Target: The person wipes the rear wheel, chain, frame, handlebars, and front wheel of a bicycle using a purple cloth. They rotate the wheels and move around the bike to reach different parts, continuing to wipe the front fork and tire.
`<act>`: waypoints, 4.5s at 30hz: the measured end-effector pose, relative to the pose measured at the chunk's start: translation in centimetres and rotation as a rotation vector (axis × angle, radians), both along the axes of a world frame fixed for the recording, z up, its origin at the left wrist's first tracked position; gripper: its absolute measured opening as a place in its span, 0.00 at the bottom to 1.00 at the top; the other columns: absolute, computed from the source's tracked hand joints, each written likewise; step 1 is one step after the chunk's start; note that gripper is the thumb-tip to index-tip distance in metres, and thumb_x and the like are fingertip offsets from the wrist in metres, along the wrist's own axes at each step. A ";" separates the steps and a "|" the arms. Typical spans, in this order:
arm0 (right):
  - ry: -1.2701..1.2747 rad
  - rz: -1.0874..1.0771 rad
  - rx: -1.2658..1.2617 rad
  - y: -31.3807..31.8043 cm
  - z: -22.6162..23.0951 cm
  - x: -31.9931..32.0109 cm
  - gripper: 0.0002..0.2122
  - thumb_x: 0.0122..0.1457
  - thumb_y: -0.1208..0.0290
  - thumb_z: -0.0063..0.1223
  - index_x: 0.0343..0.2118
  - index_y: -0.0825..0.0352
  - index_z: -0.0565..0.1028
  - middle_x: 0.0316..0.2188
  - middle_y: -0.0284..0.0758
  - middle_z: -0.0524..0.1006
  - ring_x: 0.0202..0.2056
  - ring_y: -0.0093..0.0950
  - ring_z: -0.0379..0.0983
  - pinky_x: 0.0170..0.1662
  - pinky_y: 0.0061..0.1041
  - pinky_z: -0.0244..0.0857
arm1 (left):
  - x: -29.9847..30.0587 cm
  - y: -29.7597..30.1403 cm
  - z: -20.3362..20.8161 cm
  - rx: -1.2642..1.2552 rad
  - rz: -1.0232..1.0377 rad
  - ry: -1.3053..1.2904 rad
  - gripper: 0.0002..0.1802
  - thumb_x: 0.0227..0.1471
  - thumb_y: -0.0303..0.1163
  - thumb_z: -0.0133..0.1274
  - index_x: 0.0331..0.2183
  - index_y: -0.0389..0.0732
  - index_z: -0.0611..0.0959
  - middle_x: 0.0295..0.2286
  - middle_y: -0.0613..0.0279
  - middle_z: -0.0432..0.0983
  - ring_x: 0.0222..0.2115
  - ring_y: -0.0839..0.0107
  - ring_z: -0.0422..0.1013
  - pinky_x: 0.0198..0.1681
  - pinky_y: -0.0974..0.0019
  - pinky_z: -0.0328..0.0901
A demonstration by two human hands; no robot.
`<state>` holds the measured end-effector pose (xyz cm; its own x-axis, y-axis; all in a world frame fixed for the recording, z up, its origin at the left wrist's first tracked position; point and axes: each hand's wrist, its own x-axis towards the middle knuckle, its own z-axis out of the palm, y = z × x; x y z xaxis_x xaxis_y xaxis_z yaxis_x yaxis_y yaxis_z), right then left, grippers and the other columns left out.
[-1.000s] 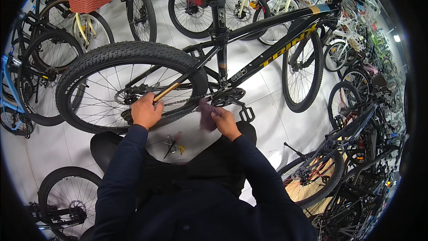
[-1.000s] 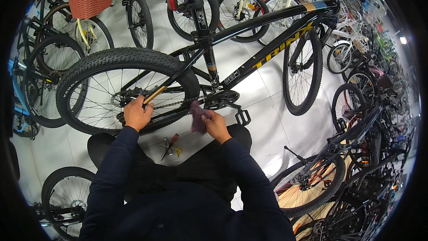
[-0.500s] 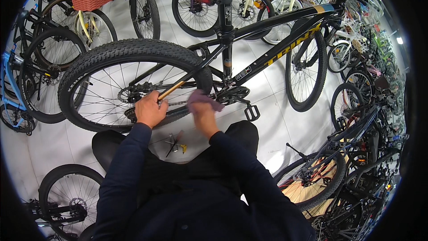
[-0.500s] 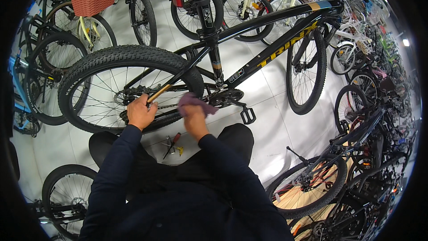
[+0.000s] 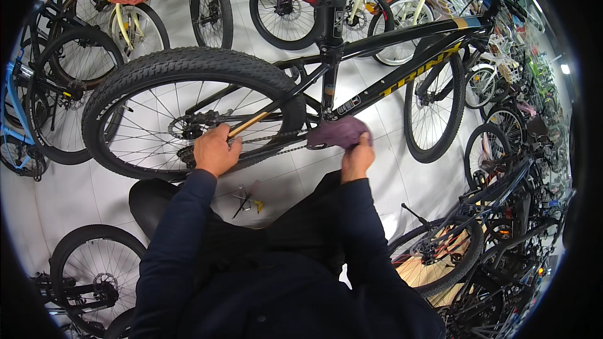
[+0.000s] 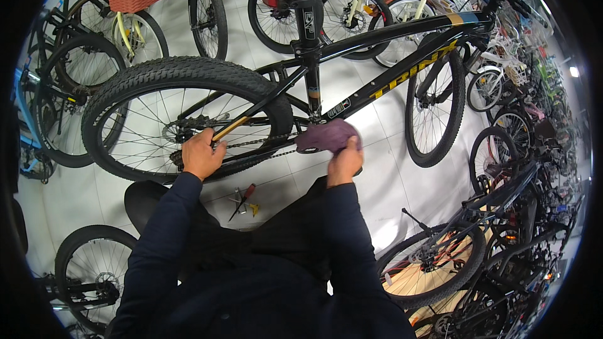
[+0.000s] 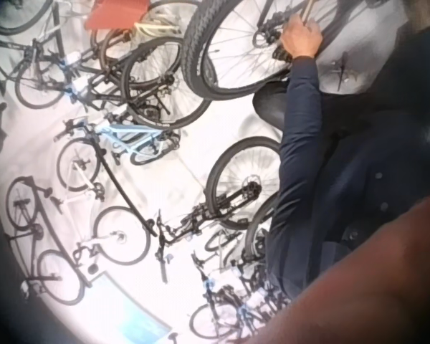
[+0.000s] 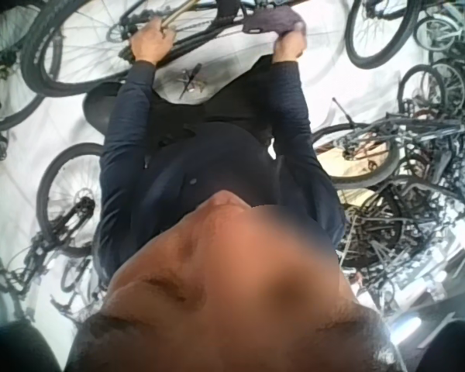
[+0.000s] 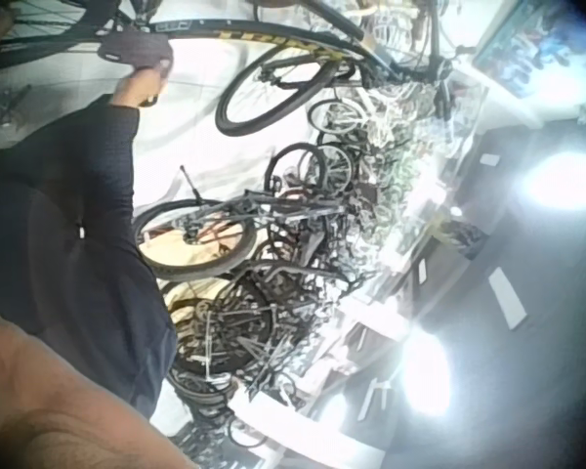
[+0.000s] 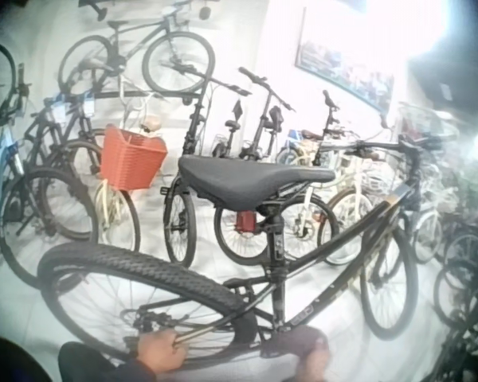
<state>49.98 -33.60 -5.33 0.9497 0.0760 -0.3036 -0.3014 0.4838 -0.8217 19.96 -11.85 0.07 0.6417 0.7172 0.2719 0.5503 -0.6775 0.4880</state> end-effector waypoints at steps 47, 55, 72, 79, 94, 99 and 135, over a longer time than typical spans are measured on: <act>-1.295 0.693 -1.613 3.5 -0.7 -5.3 0.08 0.61 0.64 0.57 0.38 0.61 0.75 0.29 0.42 0.80 0.29 0.46 0.81 0.31 0.44 0.74 | 0.3 -0.1 -0.2 0.017 0.012 -0.007 0.16 0.50 0.44 0.61 0.28 0.41 0.77 0.23 0.52 0.77 0.27 0.48 0.76 0.31 0.47 0.68; -1.207 0.890 -1.724 4.5 -2.0 -6.0 0.11 0.62 0.67 0.51 0.40 0.69 0.77 0.29 0.42 0.83 0.29 0.43 0.83 0.30 0.40 0.76 | 0.3 -0.2 -0.3 0.010 0.020 -0.037 0.16 0.49 0.43 0.62 0.27 0.40 0.77 0.22 0.50 0.78 0.26 0.47 0.76 0.31 0.47 0.68; -0.337 1.103 -0.931 1.9 -0.6 -9.8 0.14 0.59 0.65 0.61 0.43 0.69 0.79 0.34 0.50 0.83 0.37 0.48 0.81 0.41 0.40 0.74 | 0.3 -0.1 -0.6 0.018 0.036 -0.046 0.16 0.49 0.43 0.62 0.26 0.41 0.77 0.22 0.50 0.78 0.26 0.46 0.76 0.31 0.46 0.69; -1.128 0.631 -1.550 3.7 -0.4 -7.8 0.11 0.62 0.67 0.51 0.44 0.64 0.75 0.33 0.47 0.82 0.33 0.46 0.83 0.33 0.44 0.76 | 0.3 -0.3 -0.1 -0.010 0.035 -0.008 0.16 0.49 0.44 0.61 0.27 0.41 0.78 0.23 0.49 0.79 0.27 0.46 0.77 0.32 0.47 0.69; -1.207 0.863 -1.812 6.6 -1.1 -7.5 0.09 0.61 0.65 0.52 0.34 0.65 0.80 0.26 0.39 0.84 0.29 0.43 0.83 0.33 0.41 0.77 | 0.1 -0.1 0.0 -0.025 0.017 0.010 0.16 0.50 0.43 0.61 0.28 0.41 0.77 0.24 0.49 0.79 0.28 0.46 0.77 0.33 0.47 0.69; -1.129 0.844 -1.620 6.3 0.0 -7.0 0.12 0.59 0.61 0.55 0.31 0.66 0.80 0.27 0.43 0.84 0.30 0.44 0.83 0.33 0.42 0.77 | 0.0 -0.1 -0.1 -0.005 0.020 0.014 0.17 0.50 0.43 0.60 0.26 0.41 0.75 0.23 0.51 0.78 0.27 0.47 0.76 0.32 0.46 0.68; -0.828 0.632 -1.303 0.2 -1.1 -1.4 0.16 0.60 0.57 0.59 0.36 0.68 0.83 0.33 0.50 0.82 0.38 0.53 0.79 0.43 0.45 0.72 | -0.4 0.3 -0.2 -0.007 0.028 0.030 0.16 0.52 0.45 0.60 0.30 0.41 0.78 0.24 0.50 0.79 0.28 0.47 0.77 0.33 0.46 0.69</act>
